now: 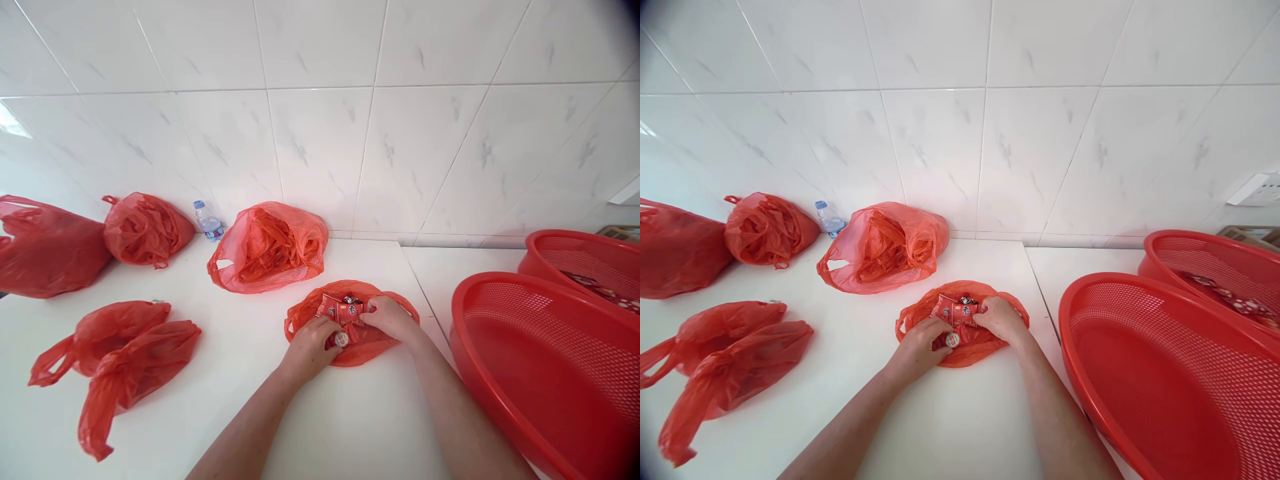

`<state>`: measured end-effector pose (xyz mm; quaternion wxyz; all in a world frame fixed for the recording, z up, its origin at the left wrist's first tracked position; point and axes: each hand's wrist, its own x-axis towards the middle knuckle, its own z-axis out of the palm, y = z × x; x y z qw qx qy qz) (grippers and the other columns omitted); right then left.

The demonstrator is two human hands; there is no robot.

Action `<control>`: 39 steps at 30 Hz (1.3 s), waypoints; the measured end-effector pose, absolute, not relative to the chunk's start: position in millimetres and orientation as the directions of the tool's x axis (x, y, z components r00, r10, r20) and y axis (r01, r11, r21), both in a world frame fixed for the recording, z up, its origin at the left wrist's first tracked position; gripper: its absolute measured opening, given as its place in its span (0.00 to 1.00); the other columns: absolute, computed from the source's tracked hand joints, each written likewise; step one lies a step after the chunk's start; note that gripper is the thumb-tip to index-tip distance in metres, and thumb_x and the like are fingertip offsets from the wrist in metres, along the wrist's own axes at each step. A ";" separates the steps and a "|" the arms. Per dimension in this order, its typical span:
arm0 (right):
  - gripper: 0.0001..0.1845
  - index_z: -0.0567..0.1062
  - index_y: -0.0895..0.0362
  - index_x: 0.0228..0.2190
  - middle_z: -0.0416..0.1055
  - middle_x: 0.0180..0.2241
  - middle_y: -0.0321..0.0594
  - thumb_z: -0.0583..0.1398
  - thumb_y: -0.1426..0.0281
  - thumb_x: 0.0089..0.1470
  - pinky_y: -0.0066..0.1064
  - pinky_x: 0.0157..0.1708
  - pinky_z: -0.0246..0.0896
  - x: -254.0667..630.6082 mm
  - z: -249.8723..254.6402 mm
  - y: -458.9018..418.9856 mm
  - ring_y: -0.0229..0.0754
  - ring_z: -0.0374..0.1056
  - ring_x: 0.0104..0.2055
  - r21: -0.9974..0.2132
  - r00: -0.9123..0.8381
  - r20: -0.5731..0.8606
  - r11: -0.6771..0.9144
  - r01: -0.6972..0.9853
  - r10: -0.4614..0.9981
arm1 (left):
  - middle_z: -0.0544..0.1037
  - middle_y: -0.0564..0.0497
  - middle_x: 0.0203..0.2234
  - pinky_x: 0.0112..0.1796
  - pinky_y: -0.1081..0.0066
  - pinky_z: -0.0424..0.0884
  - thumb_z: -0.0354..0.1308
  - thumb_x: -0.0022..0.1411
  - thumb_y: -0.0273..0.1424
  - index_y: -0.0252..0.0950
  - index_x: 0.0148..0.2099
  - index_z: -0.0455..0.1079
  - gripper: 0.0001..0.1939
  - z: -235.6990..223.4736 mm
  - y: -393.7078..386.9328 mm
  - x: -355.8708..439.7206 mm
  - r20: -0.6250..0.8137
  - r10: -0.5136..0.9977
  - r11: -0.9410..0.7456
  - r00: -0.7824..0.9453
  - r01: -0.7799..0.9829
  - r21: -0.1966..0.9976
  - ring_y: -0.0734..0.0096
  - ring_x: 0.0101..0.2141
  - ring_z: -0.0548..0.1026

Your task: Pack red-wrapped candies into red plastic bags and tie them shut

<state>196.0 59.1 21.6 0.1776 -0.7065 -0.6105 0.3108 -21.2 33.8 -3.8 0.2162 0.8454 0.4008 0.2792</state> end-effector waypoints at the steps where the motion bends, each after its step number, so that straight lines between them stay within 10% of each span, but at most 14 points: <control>1: 0.13 0.56 0.55 0.17 0.49 0.16 0.28 0.58 0.67 0.39 0.28 0.17 0.36 195.7 22.5 58.8 0.31 0.45 0.18 -0.633 0.062 -0.233 -0.200 0.748 0.970 | 0.73 0.51 0.35 0.35 0.67 0.69 0.58 0.51 0.20 0.40 0.40 0.70 0.14 -3.6 33.5 -21.2 0.305 0.797 -0.587 0.521 0.552 0.592 0.64 0.35 0.72; 21: 0.12 0.63 0.56 0.21 0.59 0.19 0.29 0.59 0.62 0.44 0.25 0.24 0.48 194.8 47.7 50.1 0.33 0.55 0.23 -0.889 -0.118 -0.222 -0.151 0.433 0.968 | 0.75 0.53 0.37 0.37 0.70 0.68 0.52 0.57 0.23 0.42 0.44 0.68 0.14 2.3 33.1 -21.4 0.173 0.868 -0.419 0.465 0.502 0.756 0.66 0.37 0.73; 39: 0.20 0.59 0.56 0.15 0.54 0.16 0.30 0.58 0.56 0.44 0.27 0.19 0.38 200.4 34.7 51.8 0.32 0.49 0.19 -0.708 -0.168 -0.302 -0.103 0.699 0.938 | 0.77 0.55 0.39 0.40 0.70 0.69 0.51 0.56 0.20 0.44 0.48 0.69 0.19 -2.9 35.4 -22.5 0.174 0.866 -0.419 0.468 0.492 0.763 0.67 0.40 0.74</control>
